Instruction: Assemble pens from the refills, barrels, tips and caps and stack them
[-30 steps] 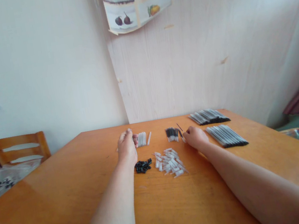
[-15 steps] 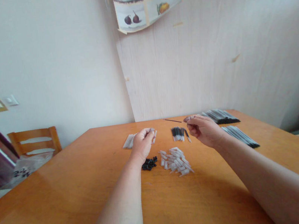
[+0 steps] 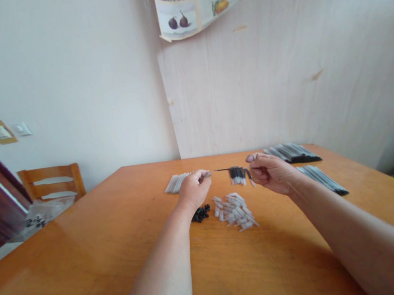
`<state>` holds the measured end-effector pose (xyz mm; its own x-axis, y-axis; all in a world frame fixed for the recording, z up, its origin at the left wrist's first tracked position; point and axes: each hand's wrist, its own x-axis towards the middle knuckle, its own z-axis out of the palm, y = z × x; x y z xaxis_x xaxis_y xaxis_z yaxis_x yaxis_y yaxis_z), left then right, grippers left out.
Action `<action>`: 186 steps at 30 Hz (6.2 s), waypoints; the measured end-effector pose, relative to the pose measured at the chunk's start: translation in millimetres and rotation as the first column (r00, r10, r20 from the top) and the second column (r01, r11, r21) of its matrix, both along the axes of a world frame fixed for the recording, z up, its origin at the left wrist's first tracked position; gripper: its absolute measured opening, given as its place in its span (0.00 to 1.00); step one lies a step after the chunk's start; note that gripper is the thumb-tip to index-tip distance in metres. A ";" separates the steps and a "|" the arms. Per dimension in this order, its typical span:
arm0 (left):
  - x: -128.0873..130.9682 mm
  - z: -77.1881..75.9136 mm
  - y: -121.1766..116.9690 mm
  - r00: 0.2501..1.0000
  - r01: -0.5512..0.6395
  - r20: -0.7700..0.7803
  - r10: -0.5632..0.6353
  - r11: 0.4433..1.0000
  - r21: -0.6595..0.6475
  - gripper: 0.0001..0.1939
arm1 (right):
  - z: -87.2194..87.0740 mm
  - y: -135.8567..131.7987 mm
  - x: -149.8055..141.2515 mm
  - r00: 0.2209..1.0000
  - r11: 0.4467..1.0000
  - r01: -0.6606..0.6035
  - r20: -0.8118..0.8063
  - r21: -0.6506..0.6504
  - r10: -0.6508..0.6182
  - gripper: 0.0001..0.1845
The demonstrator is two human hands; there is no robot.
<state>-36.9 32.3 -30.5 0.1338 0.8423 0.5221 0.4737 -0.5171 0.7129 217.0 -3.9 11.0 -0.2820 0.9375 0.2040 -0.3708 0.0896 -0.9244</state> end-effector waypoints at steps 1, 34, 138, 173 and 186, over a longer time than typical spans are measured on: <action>-0.1 0.5 -0.3 1.000 -0.005 -0.008 0.005 1.000 0.000 0.12 | -0.4 0.4 0.3 1.000 1.000 -0.004 0.001 -0.005 0.004 0.11; 11.9 9.6 -20.4 0.971 0.124 -0.208 -0.120 0.992 0.007 0.13 | -14.6 -1.6 -28.9 0.994 0.995 0.090 0.064 -0.040 -0.087 0.15; 15.0 12.9 -22.6 0.961 0.125 -0.251 -0.114 0.992 0.027 0.15 | -19.3 -5.5 -48.3 0.389 0.655 0.118 0.573 0.746 -0.722 0.12; 20.6 12.2 -26.5 0.953 0.158 -0.262 -0.154 0.987 -0.007 0.13 | -17.1 -8.7 -49.7 0.355 0.644 0.006 0.601 0.765 -0.716 0.14; 20.9 14.3 -28.3 0.956 0.168 -0.244 -0.164 0.986 -0.006 0.13 | -22.2 -6.4 -45.6 0.494 0.732 0.121 0.599 0.670 -0.630 0.12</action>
